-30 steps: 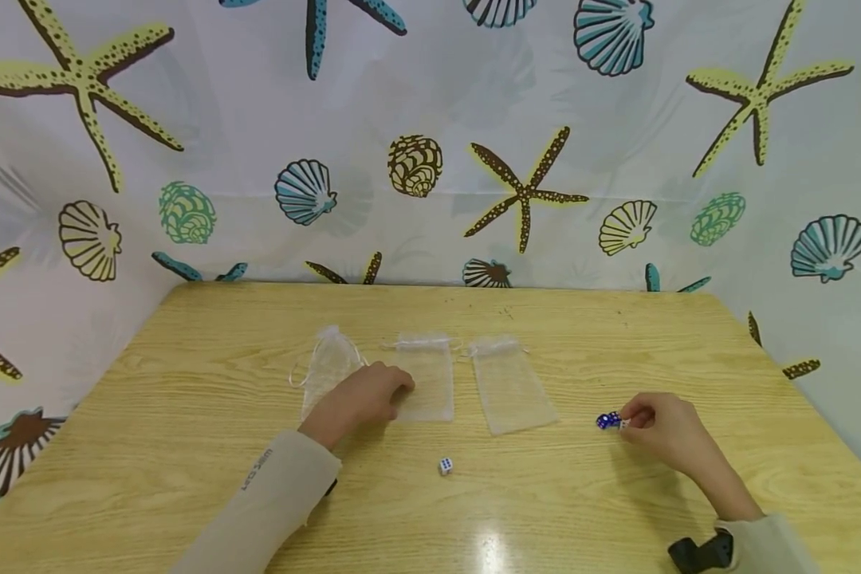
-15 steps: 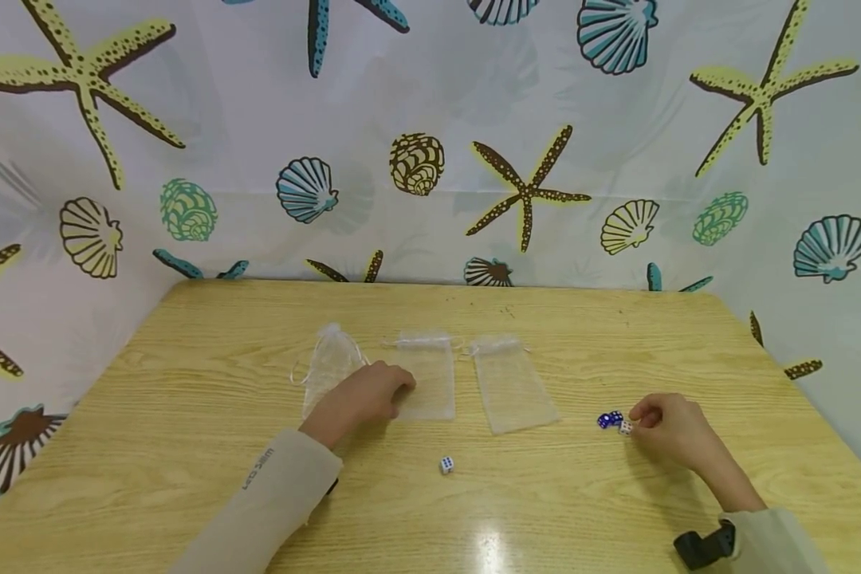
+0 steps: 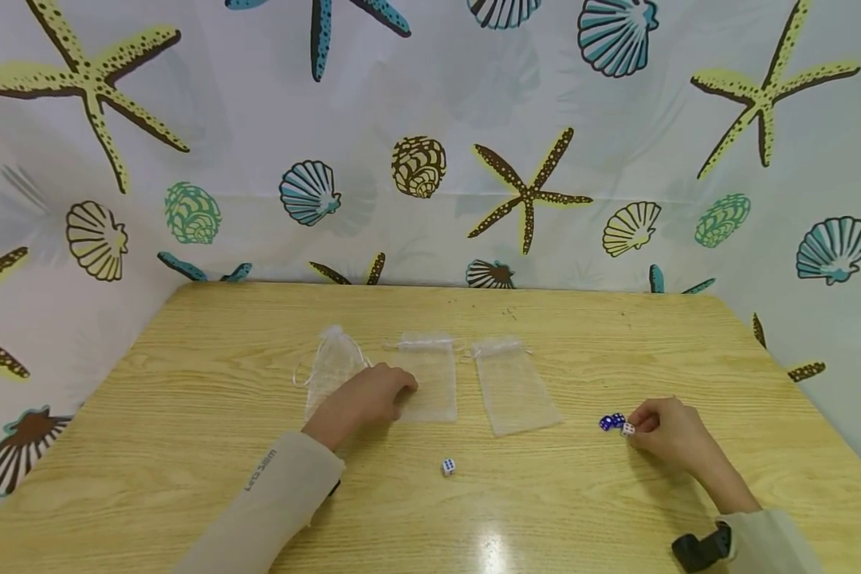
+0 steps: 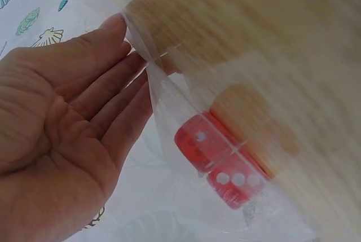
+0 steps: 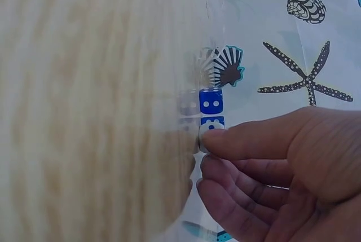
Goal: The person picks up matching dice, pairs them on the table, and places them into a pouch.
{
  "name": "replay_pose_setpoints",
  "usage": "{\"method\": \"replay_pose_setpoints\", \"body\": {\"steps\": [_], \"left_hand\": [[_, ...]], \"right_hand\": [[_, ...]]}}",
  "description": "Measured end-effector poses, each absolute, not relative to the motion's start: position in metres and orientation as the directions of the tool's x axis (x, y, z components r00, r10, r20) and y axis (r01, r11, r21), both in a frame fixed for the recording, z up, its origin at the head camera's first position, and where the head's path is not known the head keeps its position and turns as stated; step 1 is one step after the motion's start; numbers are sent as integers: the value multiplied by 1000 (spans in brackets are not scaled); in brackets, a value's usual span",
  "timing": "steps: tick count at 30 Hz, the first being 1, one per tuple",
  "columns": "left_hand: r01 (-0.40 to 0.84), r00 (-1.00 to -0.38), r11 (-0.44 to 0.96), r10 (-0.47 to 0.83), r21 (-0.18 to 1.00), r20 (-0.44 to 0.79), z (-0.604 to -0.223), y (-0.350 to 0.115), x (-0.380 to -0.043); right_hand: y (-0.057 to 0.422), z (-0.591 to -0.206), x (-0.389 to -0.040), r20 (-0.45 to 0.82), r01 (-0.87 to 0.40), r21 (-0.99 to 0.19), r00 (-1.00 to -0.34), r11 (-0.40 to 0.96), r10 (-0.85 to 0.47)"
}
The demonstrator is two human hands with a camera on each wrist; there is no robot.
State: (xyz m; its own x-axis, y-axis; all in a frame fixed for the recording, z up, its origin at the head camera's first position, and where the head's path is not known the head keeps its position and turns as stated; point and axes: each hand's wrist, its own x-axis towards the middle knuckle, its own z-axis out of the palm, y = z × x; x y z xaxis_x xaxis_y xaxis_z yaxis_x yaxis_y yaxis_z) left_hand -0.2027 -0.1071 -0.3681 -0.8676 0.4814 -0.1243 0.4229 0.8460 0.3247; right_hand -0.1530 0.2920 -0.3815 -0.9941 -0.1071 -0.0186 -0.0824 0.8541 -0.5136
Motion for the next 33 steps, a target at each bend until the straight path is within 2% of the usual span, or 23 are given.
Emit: {"method": "replay_pose_setpoints", "body": {"steps": [15,33], "left_hand": [[419,-872,847,476,328,-116,-367,-108,-201],[456,-853,827,511,328,-103,-370,-107,-205]], "right_hand": [[287,-374,-149,11,-114,-500,-992,859,-126],[245,-367,-138,18,-190,-543,-976,818,-215]]}}
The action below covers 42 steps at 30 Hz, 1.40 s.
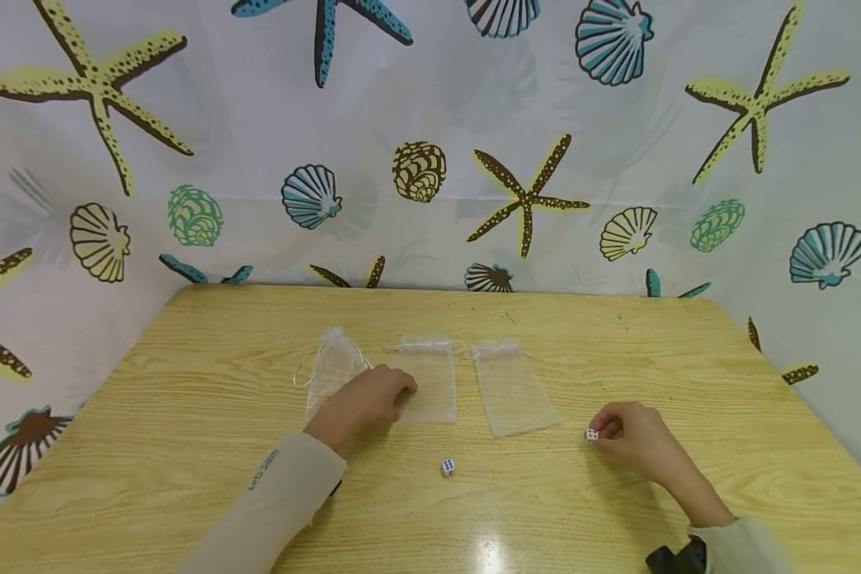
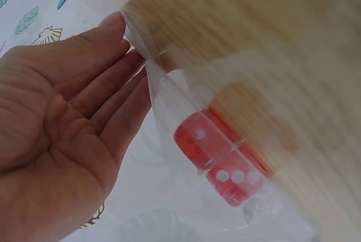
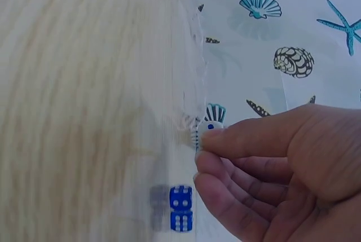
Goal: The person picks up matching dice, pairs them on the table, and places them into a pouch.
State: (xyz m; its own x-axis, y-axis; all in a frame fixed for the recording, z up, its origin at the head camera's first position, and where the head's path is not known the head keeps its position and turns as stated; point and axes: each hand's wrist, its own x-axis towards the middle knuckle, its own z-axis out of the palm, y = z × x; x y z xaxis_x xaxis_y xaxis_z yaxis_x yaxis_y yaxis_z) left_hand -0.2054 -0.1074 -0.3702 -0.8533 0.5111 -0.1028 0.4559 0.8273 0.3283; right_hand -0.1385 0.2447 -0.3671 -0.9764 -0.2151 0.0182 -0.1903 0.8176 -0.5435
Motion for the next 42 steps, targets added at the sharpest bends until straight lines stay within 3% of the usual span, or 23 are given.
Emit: {"method": "replay_pose_setpoints", "body": {"steps": [18,34,42], "left_hand": [[405,-871,841,474,359,-127,-370,-110,-200],[469,-843,803,531,367,-85,-374,-112,-206],[498,-834,788,549,363,-48,-375,-110,-205]], "right_hand": [[186,-369,-140,18,-301,-592,-932,748,-361],[129,-373,-142,58,-439,-627,-850,643,-524],[111,-374,-140,26,-433,-661,-829,613,-558]]}}
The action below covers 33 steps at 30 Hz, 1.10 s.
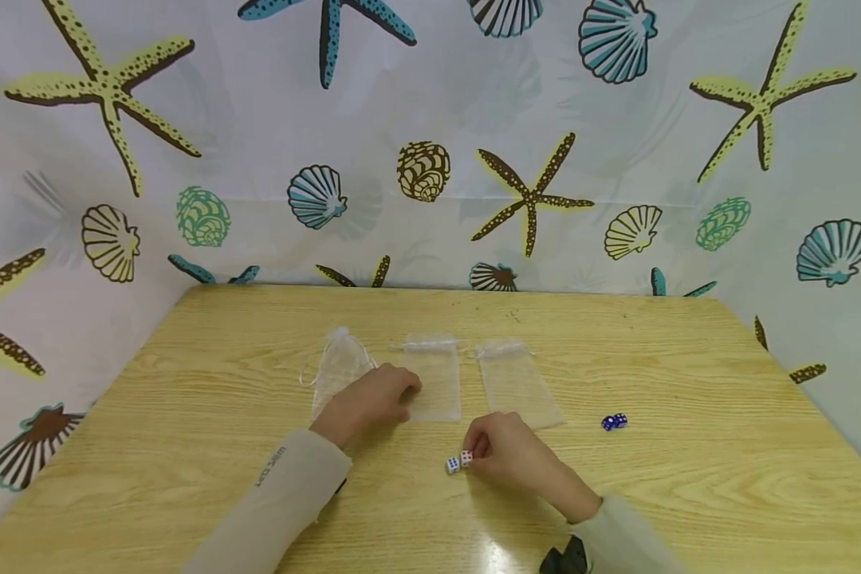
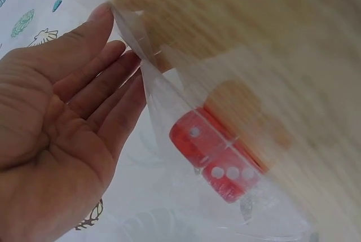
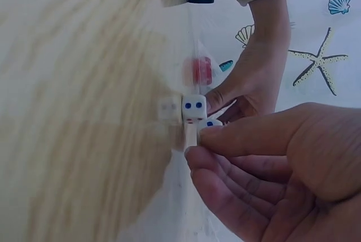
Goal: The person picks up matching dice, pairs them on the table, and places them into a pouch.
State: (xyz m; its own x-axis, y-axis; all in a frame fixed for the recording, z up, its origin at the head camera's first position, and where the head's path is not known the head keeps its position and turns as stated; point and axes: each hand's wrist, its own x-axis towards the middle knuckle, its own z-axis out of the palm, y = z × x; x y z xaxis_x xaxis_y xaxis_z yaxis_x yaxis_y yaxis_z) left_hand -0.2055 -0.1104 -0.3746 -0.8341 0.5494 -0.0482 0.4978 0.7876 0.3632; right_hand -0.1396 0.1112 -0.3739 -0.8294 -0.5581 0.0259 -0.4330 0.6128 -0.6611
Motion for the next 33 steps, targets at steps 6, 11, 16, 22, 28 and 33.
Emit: {"method": "replay_pose_setpoints", "body": {"steps": [6,11,16,22,28,33], "left_hand": [[479,-841,796,537,369,-67,-373,-108,-203],[449,-854,822,510,351,-101,-372,-106,-201],[460,-862,830,503,315,-68,-371,-105,-200],[495,-858,823,513,277,8,-373,-105,-202],[543,-837,805,542,237,76,-371,-105,-204],[539,-840,801,533,261,98,-369,-110,-204]], "right_hand": [[108,-377,-138,24,-449,-656,-816,607,-578],[107,-378,-138,17,-456,-652,-808,606,-590],[109,-375,-139,-1,-452,-631,-812,630,-584],[114,-368,-140,-13,-440,-607,-827,662,-562],[118,-361,-144,-1,-433,-592,-844,680,-537],[122,-359,-149,17,-448,-589,-839,673,-544]]}}
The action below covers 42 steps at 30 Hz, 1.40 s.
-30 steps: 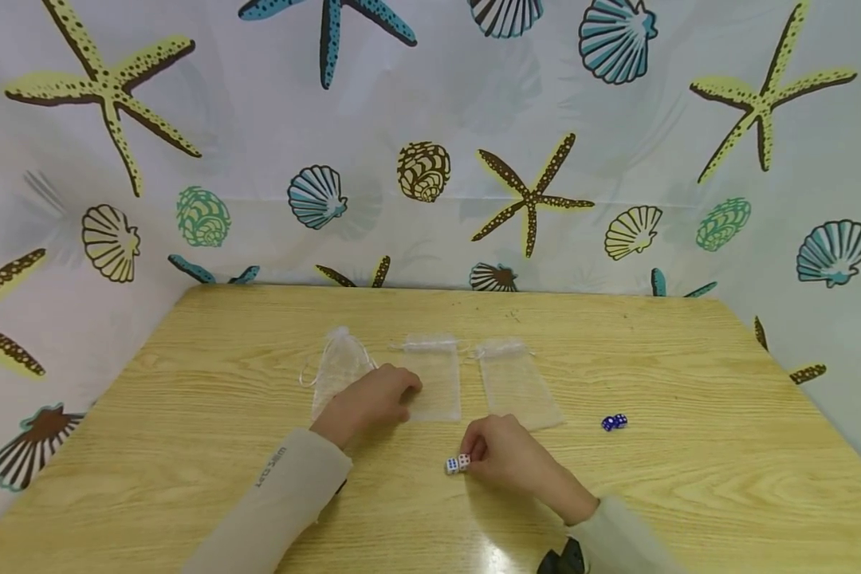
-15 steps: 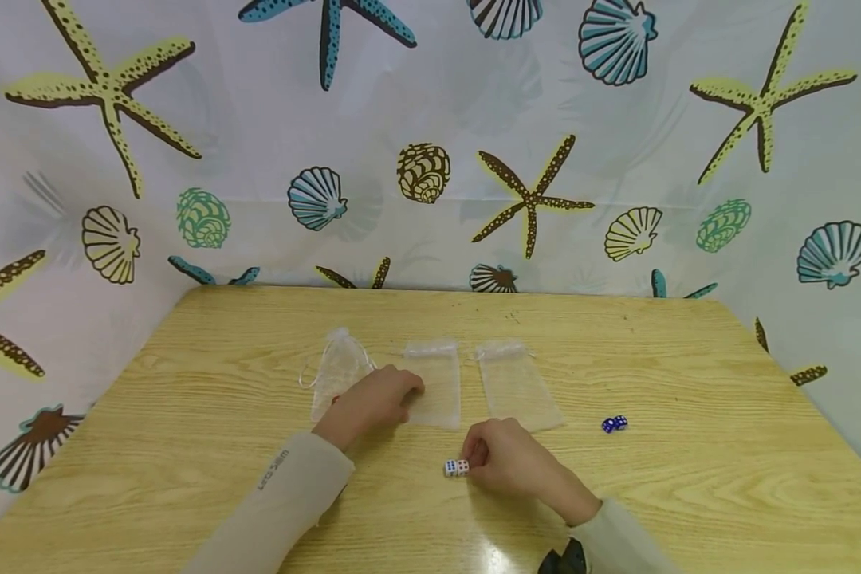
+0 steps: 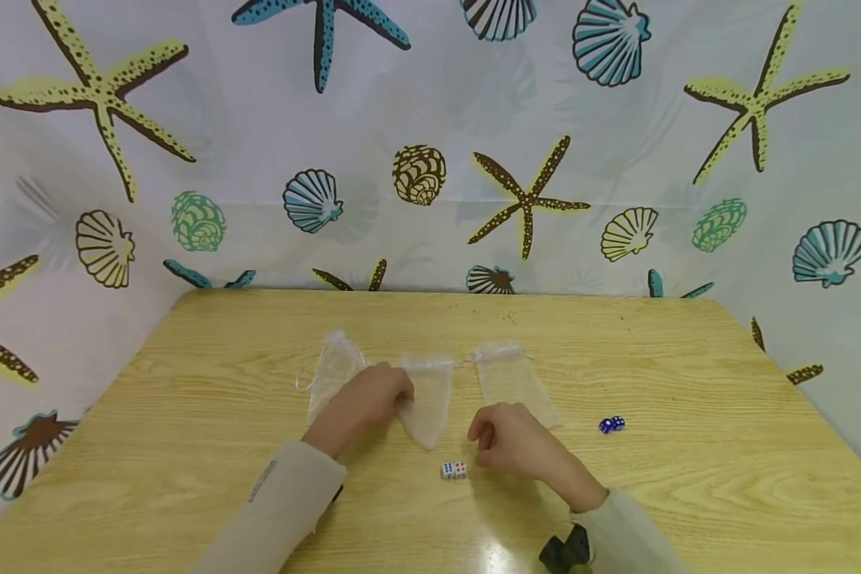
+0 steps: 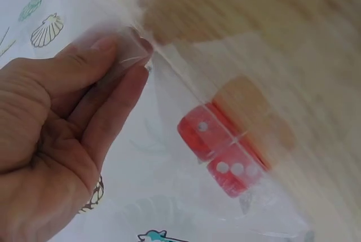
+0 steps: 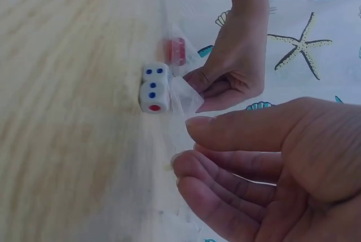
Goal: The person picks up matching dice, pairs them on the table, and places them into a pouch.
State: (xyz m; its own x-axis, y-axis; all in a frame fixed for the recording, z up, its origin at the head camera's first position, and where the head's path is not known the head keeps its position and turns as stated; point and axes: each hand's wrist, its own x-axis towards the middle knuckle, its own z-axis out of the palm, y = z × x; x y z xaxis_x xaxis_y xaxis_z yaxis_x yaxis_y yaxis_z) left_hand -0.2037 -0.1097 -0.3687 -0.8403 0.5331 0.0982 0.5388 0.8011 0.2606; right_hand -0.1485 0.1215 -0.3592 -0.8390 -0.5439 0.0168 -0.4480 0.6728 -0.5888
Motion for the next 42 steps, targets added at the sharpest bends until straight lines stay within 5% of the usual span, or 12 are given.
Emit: {"method": "replay_pose_setpoints", "body": {"steps": [17,42], "left_hand": [[429,-901,886,407,175,152,-353,-105,-186],[511,-813,858,498,-40,302,-345,-70,-166]], "right_hand": [[129,-344,-173,10,-362,-644,-885,674,-466],[126,-332,-193,126,-284,-772,-946,569,-300]]}}
